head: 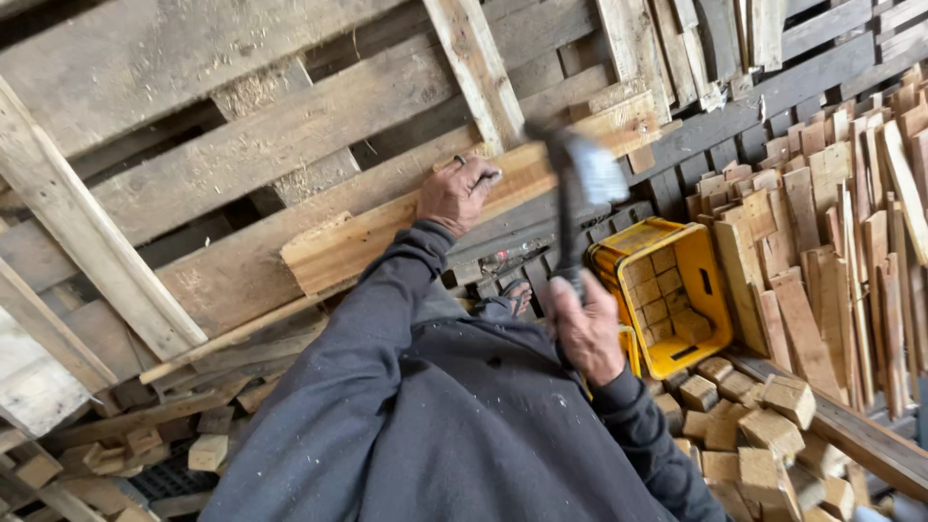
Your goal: The person assembles wooden pallets by placing small wooden blocks and planks, then hammering nails to secure them. They repeatedly pick up blocks and planks, position them on the pallet frame, and drive nails with a hammer.
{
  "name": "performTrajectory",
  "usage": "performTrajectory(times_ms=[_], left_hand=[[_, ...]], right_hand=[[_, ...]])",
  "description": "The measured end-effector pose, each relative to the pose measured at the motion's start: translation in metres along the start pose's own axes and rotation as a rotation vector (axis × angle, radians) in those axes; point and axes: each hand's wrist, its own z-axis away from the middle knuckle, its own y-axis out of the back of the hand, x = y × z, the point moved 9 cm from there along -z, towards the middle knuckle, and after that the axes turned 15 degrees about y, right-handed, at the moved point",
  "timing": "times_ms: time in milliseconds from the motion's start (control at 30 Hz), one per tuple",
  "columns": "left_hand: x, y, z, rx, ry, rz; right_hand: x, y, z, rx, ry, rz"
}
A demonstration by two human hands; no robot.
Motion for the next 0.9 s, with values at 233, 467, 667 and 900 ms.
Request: performTrajectory(times_ms=[233, 467, 667, 900], left_hand=[[-0.01, 0.025, 0.0, 0.246, 0.1, 0.265], [-0.014, 0.032, 0.004, 0.337, 0.191, 0.377], [-0.023, 0.027, -0.003, 0.323, 0.243, 0.341], [-0.019, 0.03, 0.001, 0.401, 0.206, 0.339]], right_hand=[[-0.145, 0.016, -0.005, -0.059, 0.835, -0.457], [-0.008, 0.005, 0.016, 0.07, 0.215, -0.094], [0.088, -0.008, 0.017, 0.036, -0.275, -0.029], [-0.026, 0.028, 0.013, 0.062, 0.308, -0.018]])
